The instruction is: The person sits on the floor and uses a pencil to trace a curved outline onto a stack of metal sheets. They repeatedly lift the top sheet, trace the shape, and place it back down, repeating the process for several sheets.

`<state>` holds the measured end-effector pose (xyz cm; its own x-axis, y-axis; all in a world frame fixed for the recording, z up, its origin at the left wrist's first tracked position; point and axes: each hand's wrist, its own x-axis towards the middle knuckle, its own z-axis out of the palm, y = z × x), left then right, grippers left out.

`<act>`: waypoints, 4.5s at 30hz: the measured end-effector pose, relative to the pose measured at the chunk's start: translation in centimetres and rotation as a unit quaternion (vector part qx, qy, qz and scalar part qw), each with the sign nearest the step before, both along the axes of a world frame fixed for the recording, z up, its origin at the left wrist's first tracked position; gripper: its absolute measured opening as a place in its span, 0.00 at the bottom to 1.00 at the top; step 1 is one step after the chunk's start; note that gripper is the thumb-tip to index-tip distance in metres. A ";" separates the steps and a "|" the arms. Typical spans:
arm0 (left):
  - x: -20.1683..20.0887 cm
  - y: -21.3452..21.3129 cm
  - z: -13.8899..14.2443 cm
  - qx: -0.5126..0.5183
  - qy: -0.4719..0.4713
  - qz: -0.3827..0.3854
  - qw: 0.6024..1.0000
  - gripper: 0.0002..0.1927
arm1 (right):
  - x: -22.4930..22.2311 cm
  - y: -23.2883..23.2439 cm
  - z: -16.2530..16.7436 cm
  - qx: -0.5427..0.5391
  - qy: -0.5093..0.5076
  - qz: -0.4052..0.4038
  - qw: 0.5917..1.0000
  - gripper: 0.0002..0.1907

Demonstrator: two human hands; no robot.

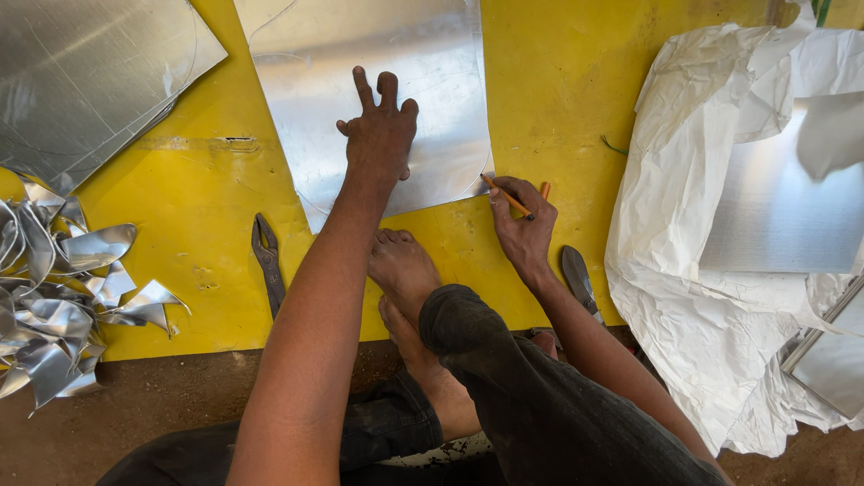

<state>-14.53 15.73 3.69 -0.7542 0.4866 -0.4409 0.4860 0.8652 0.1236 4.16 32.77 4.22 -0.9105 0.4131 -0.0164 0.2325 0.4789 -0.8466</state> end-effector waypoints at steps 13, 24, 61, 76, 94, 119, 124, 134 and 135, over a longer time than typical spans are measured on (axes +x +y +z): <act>0.2 -0.4 -1.0 -0.001 0.023 0.006 1.000 0.40 | 1.8 -5.0 0.4 0.009 0.000 0.032 0.999 0.08; 0.3 -0.4 -3.4 0.017 0.073 0.060 0.995 0.28 | 3.1 -7.7 0.6 -0.020 0.014 0.084 0.996 0.09; 1.0 -3.9 0.2 -0.054 0.042 0.087 0.994 0.32 | -7.9 -26.0 7.2 0.201 -0.074 0.556 0.803 0.50; 0.4 -2.7 -2.2 -0.034 0.063 0.116 0.991 0.34 | -6.5 -24.9 5.7 0.226 -0.039 0.529 0.817 0.37; -1.7 -6.1 -5.8 0.183 0.056 0.066 0.979 0.24 | -2.3 -16.5 0.6 0.304 -0.034 0.540 0.784 0.22; 4.4 -13.8 -1.8 0.309 0.158 0.457 0.819 0.21 | -8.6 -1.5 2.6 0.022 -0.060 0.034 0.997 0.12; 4.5 -13.3 -2.9 0.292 0.138 0.482 0.814 0.21 | -10.3 0.2 -0.2 0.092 -0.048 0.046 0.993 0.14; 3.9 -13.5 -0.5 0.300 0.070 0.518 0.798 0.22 | -11.0 0.3 0.1 0.006 -0.161 -0.043 0.986 0.17; 4.0 -13.7 0.1 0.310 0.060 0.522 0.792 0.23 | -11.0 0.5 0.4 -0.043 -0.156 -0.059 0.985 0.18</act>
